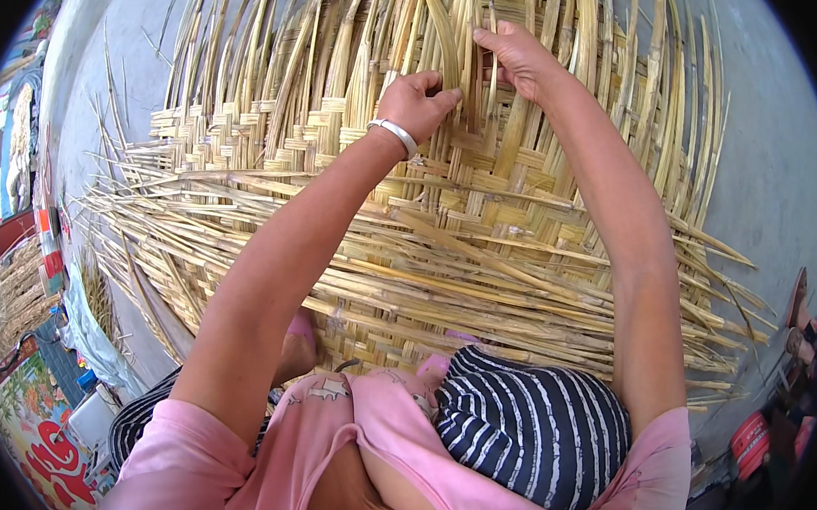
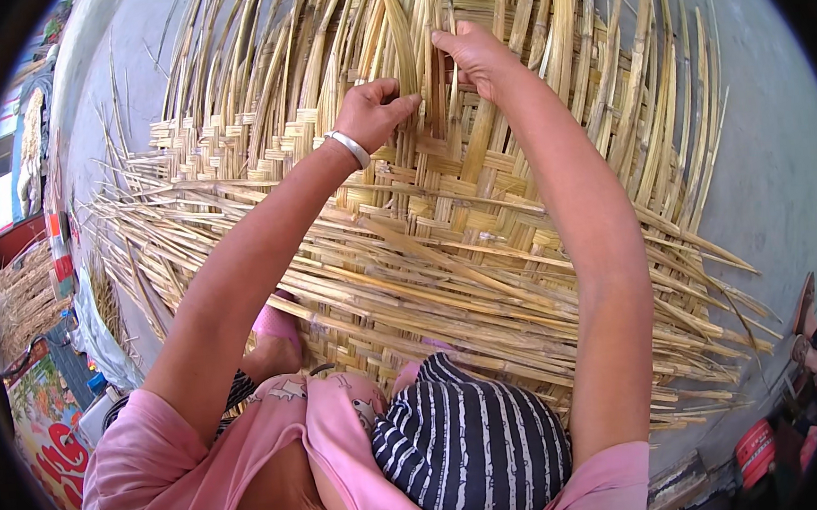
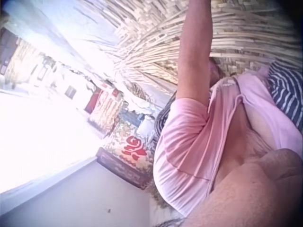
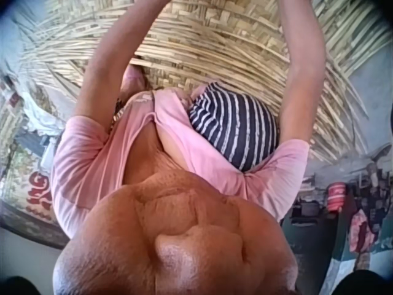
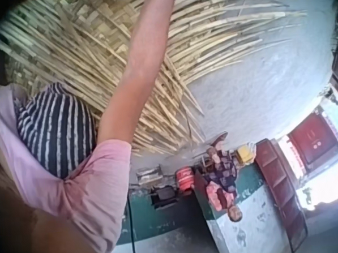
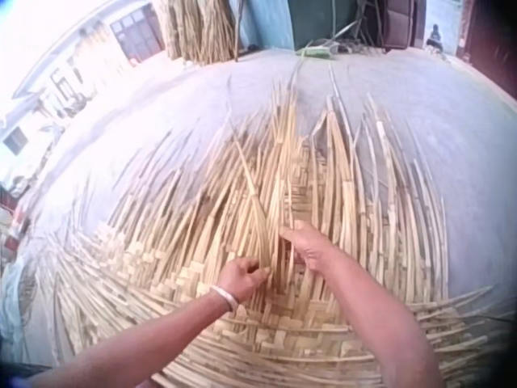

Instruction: The person weaves a large flat basket by hand, interlacing dried palm strips in an over-under pattern. They adjust and tighten the weave while seated on the floor, working continuously on the same piece.

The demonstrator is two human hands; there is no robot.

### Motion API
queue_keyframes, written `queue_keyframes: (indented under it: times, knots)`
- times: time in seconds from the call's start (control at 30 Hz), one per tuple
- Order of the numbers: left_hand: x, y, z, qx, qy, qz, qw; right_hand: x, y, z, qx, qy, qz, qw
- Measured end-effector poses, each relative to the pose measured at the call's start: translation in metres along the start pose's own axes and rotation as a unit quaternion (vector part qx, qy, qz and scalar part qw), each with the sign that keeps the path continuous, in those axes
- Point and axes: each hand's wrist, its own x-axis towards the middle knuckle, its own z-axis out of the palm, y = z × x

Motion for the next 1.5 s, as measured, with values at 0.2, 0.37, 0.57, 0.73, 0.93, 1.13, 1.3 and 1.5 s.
queue_keyframes:
  times: [0.2,0.37,0.57,0.73,0.93,1.13,1.3,1.5]
  knots:
    - [0.004,0.001,0.003,0.056,0.003,-0.002,0.998,-0.026,0.007,-0.003,0.033,0.095,-0.053,0.994]
    - [0.012,-0.007,0.015,0.053,-0.042,0.033,0.997,-0.053,-0.002,0.012,-0.076,0.067,-0.140,0.985]
    - [0.005,-0.013,0.020,-0.044,-0.140,0.001,0.989,-0.061,-0.007,0.008,-0.259,0.065,-0.098,0.959]
    - [0.016,0.007,0.015,-0.032,-0.170,-0.079,0.982,-0.067,-0.006,0.004,-0.164,0.110,-0.186,0.963]
    - [0.032,0.022,0.010,0.026,-0.231,-0.053,0.971,-0.050,0.008,-0.013,0.105,0.151,-0.125,0.975]
    - [0.035,0.037,0.005,0.134,-0.293,-0.034,0.946,-0.044,0.020,-0.038,0.273,0.094,-0.110,0.951]
    - [0.029,0.006,0.008,0.024,-0.198,-0.027,0.980,-0.090,0.052,-0.031,0.353,0.179,-0.083,0.915]
    - [-0.019,-0.015,0.000,0.032,-0.003,0.098,0.995,-0.130,0.082,-0.023,0.420,0.195,-0.086,0.882]
